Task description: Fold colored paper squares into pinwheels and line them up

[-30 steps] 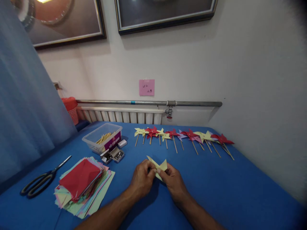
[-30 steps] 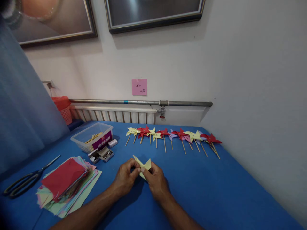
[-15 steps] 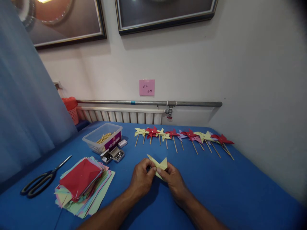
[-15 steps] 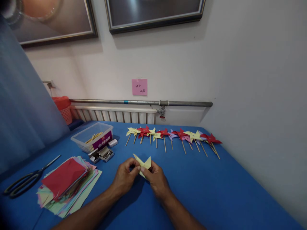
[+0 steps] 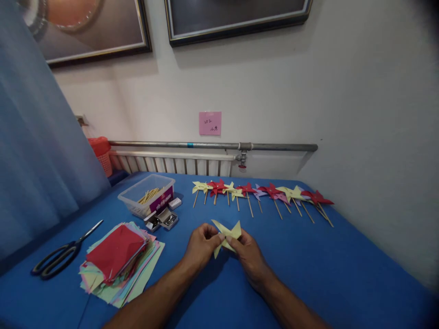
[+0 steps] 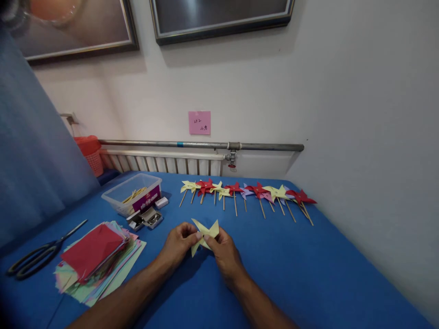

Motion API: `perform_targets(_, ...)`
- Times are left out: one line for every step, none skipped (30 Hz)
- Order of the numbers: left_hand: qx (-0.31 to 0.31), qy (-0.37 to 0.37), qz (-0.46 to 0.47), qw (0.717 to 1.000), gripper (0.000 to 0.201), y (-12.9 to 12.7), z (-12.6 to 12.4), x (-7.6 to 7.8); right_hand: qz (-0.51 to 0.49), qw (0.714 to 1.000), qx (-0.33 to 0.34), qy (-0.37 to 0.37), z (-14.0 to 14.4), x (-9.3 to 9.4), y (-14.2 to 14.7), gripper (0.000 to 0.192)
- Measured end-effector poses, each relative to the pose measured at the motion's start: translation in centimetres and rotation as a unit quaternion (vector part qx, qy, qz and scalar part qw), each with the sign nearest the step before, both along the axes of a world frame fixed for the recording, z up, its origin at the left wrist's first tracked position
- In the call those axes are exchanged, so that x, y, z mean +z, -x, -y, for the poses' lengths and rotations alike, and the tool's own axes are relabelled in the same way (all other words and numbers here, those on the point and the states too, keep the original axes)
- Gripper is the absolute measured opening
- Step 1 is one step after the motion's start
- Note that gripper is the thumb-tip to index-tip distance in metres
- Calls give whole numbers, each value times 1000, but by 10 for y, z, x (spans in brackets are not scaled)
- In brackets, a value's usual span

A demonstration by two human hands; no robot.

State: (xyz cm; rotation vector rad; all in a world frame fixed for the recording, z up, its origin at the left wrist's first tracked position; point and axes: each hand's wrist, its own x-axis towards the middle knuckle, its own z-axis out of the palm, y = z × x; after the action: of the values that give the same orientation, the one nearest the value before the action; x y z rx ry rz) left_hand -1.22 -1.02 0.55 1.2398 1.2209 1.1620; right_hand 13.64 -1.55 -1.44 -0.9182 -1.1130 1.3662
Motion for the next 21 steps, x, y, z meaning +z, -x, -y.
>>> perform_targets(-20,17,25,999,34,0,-1,0,6,1000,5,0,1,1,0,55)
perform_targets(-40,29,45,998,35,-1,-1,0,11,1000,6,0,2,3,1,54)
perform_targets(-54,34,61,996,36,-1,-2,0,15,1000,6,-1,2,3,1,53)
perform_targets(-61,34,72,995,36,-2,-2,0,19,1000,5,-2,3,4,2,52)
perform_targets(-60,33,79,995,36,-2,-2,-1,22,1000,4,-4,3,4,2,51)
perform_targets(-54,32,84,994,36,-3,-1,-1,26,1000,2,-5,4,5,2,49)
perform_targets(-47,33,86,995,36,-3,-1,-1,30,1000,0,-6,4,5,2,48)
perform_targets(-41,36,86,995,36,-3,-1,-1,35,999,0,-6,4,4,2,47)
perform_targets(-38,40,85,995,36,-3,-1,0,39,999,0,-4,4,4,2,46)
perform_targets(-39,42,83,995,35,-3,-1,0,43,999,1,-1,4,3,2,46)
perform_targets(-43,43,82,995,35,-2,-1,1,45,999,4,2,3,3,1,45)
perform_targets(-48,43,81,995,34,-2,-1,2,48,999,7,5,3,3,1,46)
perform_targets(-55,41,80,994,33,-2,-1,2,50,999,11,7,2,2,1,46)
perform_targets(-60,38,78,994,33,-1,-1,3,53,998,13,8,2,2,0,47)
perform_targets(-64,35,76,994,33,-1,-1,3,56,998,13,10,1,1,0,48)
perform_targets(-66,33,72,995,34,-1,-2,3,58,998,12,11,1,1,0,49)
perform_targets(-66,31,70,995,35,-1,-2,2,59,998,12,11,1,1,0,50)
perform_targets(-64,30,70,995,35,-1,-2,1,59,998,9,11,1,1,0,51)
perform_targets(-61,28,71,995,36,-1,-3,-1,58,998,8,10,1,1,0,51)
perform_targets(-58,25,74,995,37,-1,-3,-2,58,998,6,9,1,1,1,51)
perform_targets(-54,22,77,995,37,-1,-4,-3,60,998,5,8,2,1,1,51)
